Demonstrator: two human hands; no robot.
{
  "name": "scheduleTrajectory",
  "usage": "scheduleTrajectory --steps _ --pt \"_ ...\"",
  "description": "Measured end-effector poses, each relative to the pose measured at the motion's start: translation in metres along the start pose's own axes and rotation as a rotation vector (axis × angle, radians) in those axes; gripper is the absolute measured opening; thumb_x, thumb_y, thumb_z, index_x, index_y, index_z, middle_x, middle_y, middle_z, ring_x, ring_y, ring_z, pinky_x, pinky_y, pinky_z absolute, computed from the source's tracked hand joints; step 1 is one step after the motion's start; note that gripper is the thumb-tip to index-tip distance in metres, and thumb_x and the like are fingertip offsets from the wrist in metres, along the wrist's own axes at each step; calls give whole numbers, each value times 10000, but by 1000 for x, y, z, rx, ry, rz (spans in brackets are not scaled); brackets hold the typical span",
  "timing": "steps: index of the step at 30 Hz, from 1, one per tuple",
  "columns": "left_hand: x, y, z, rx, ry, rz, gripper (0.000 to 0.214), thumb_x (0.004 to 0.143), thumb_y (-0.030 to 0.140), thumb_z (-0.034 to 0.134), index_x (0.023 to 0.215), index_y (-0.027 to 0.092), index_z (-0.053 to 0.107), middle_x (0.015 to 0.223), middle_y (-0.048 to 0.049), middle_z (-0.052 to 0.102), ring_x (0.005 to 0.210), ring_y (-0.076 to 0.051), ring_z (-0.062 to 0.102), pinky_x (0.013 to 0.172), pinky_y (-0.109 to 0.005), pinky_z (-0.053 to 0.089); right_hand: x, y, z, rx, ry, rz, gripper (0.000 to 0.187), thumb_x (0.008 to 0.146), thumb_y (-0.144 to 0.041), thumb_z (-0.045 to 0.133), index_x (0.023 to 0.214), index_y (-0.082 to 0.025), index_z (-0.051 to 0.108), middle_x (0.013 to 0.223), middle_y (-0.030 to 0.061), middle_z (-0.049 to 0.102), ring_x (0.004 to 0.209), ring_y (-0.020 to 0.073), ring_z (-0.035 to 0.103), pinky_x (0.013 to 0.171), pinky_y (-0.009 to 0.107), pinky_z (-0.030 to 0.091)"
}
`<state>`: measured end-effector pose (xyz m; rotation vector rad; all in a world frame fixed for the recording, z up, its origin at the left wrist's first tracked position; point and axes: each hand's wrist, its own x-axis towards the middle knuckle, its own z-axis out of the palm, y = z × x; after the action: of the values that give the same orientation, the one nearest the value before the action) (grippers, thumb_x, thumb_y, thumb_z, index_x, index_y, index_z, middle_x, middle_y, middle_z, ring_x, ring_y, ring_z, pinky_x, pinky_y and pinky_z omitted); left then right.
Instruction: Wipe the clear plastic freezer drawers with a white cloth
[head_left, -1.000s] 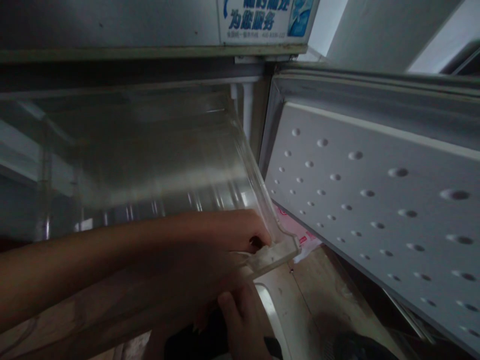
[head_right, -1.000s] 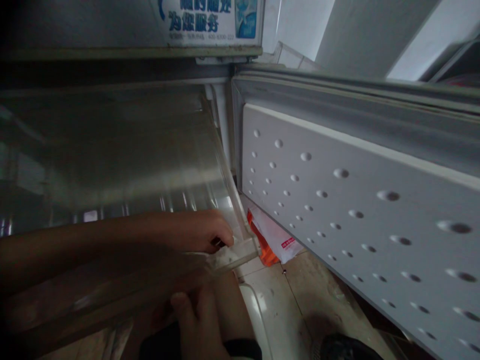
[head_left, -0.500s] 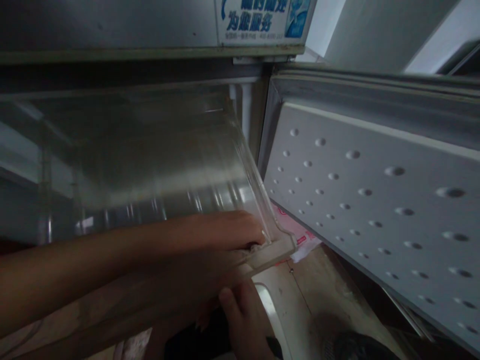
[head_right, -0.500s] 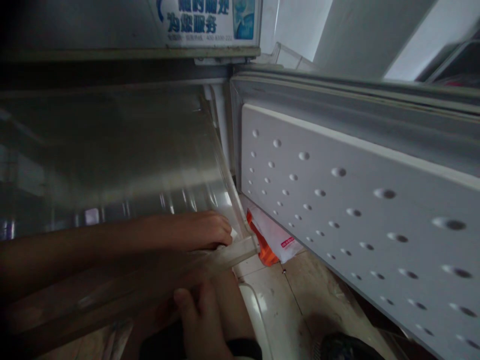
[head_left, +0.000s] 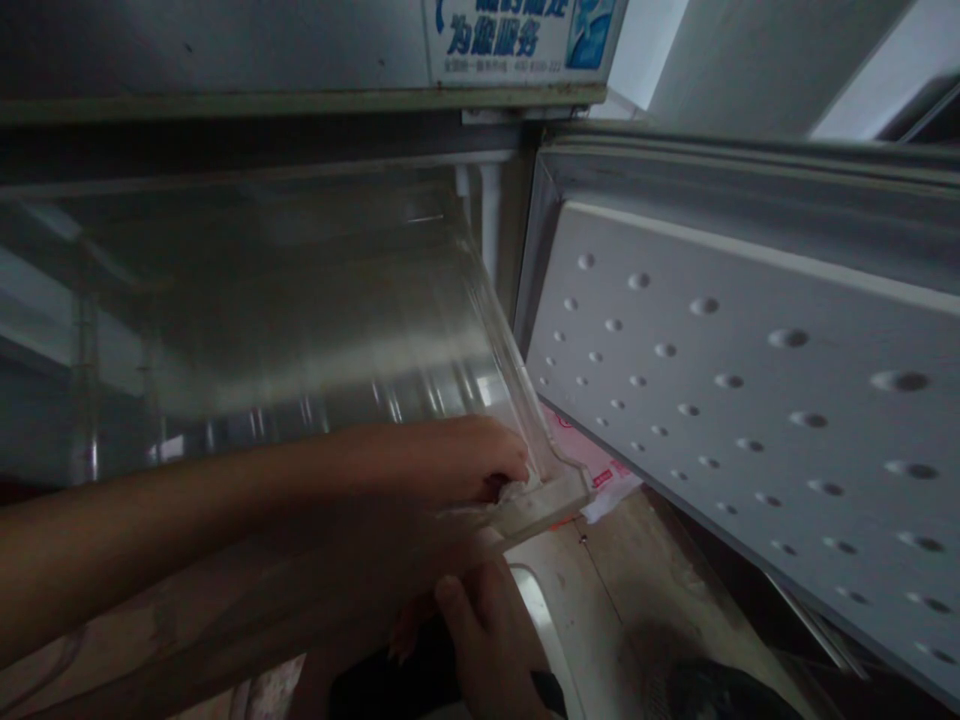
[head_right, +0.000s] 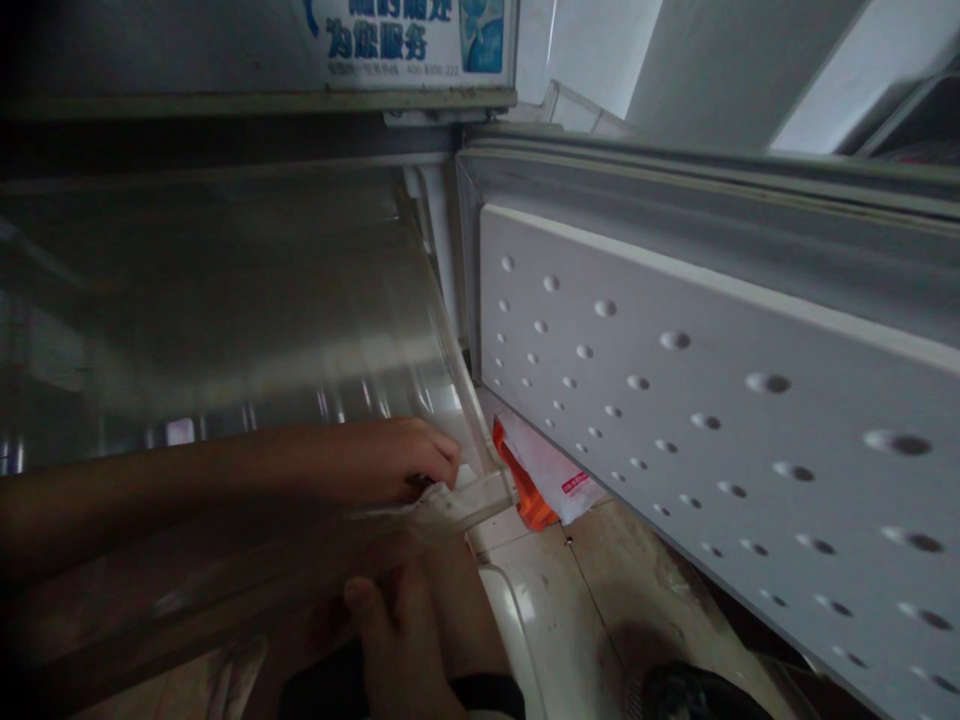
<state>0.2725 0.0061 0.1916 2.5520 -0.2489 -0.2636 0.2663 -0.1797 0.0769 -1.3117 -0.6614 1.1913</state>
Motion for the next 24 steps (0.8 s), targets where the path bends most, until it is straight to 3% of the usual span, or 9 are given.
scheduleTrajectory --steps 3,6,11,16,19,24 --pt "3 2 4 250 -73 -39 108 854 40 658 814 105 733 893 -88 737 815 -180 655 726 -254 470 -1 0 1 3 18 11 580 868 -721 547 958 -168 696 758 83 753 732 219 730 662 286 591" --pt "5 -2 8 237 -86 -73 91 855 49 664 841 91 743 919 -102 743 854 -194 668 772 -264 478 -1 0 3 41 -28 39 602 868 -732 537 978 -159 687 800 94 762 754 223 736 674 298 598" --pt "0 -11 4 -79 -22 -93 182 785 -31 650 738 140 692 781 -12 710 733 -131 626 701 -211 450 1 9 4 68 -31 29 618 866 -733 534 1025 -157 691 776 78 742 711 210 718 638 294 589" --pt "-5 2 -11 -451 2 -50 312 720 -163 530 648 138 572 657 52 573 641 -77 543 637 -165 409 1 13 0 7 -14 22 567 866 -715 545 962 -182 713 760 69 730 710 204 703 619 274 577" --pt "-6 9 -11 -391 22 -83 308 736 -152 510 664 138 586 699 34 606 677 -88 568 661 -182 416 1 7 -1 0 -32 19 546 863 -708 555 941 -192 716 776 70 734 728 208 704 625 274 573" --pt "-3 2 6 -32 28 -78 161 820 19 635 719 145 643 769 -7 660 733 -133 609 677 -222 436 0 -3 10 200 -43 38 562 846 -726 573 928 -177 665 641 31 693 571 185 662 591 290 574"
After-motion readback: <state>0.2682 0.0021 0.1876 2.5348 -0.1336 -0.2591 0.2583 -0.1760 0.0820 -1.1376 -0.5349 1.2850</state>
